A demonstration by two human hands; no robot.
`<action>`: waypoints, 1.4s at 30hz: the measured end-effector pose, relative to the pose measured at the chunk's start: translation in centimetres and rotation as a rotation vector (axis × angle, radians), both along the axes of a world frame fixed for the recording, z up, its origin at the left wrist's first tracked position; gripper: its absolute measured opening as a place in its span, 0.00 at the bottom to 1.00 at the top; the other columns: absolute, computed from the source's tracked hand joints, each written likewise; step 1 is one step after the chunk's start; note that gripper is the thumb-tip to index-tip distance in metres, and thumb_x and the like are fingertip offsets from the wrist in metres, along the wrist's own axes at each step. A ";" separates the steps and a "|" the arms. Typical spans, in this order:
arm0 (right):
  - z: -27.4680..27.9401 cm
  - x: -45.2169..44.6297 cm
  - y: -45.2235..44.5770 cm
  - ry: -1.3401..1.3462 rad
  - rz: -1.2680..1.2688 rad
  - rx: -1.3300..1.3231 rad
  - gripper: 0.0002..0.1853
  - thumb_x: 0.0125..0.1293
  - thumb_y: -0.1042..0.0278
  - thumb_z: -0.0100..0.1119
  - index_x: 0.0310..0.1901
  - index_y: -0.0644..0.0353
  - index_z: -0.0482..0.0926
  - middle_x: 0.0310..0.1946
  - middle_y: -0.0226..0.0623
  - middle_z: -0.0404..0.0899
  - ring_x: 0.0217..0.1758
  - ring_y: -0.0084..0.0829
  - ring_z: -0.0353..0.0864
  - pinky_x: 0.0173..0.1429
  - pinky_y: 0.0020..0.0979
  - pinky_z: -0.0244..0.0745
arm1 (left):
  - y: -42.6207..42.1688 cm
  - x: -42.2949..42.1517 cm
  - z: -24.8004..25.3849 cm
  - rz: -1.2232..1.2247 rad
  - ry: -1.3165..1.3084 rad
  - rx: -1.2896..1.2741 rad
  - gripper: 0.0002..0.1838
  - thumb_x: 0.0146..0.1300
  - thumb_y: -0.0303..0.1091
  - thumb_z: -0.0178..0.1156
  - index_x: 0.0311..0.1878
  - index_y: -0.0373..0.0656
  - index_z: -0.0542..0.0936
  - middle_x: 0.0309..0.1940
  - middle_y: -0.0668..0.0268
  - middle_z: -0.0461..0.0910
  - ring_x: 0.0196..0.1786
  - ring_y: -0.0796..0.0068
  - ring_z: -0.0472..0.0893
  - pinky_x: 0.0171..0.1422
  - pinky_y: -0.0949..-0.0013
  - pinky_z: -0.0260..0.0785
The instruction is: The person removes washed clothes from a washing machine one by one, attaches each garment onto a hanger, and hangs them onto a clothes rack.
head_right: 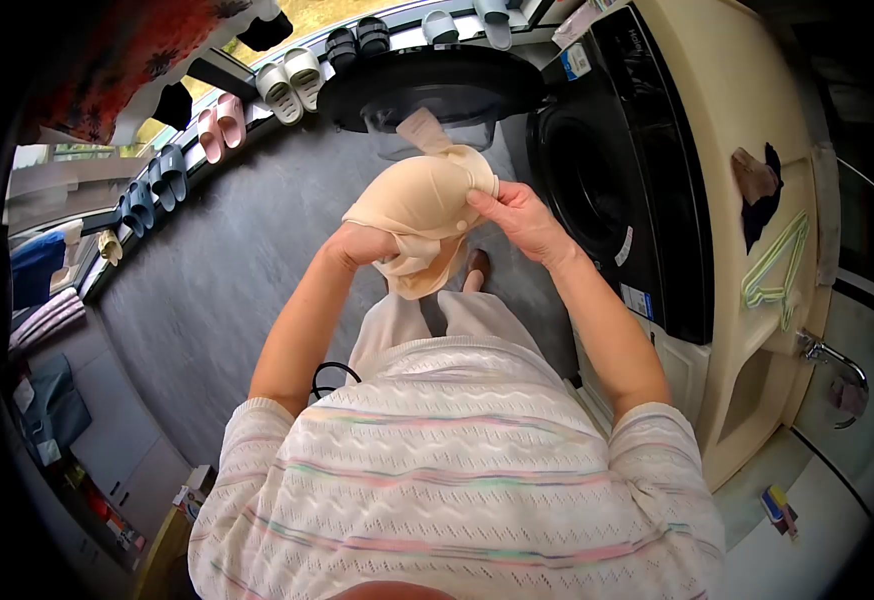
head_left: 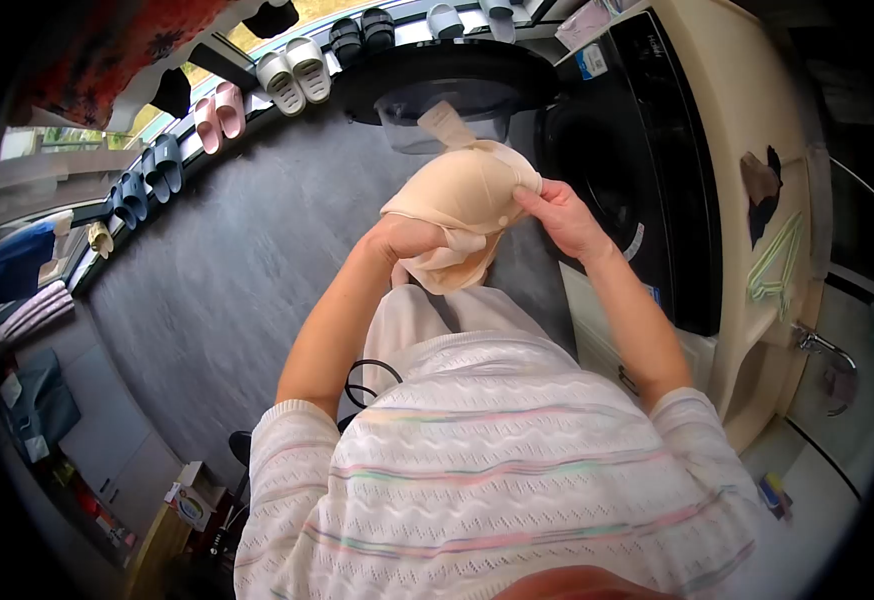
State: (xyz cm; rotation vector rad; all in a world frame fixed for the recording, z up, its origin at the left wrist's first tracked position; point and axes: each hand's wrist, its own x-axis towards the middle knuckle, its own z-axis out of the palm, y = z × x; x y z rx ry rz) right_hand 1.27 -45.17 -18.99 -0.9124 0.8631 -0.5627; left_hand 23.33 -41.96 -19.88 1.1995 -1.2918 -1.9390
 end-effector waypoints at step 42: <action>9.7 -41.4 9.8 0.714 -1.560 -0.231 0.12 0.59 0.62 0.53 0.23 0.61 0.73 0.11 0.29 0.66 0.09 0.18 0.61 0.12 0.21 0.53 | -4.4 -19.7 2.7 -0.118 0.382 0.381 0.24 0.46 0.16 0.59 0.50 0.38 0.70 0.40 0.62 0.77 0.41 0.70 0.78 0.47 0.66 0.73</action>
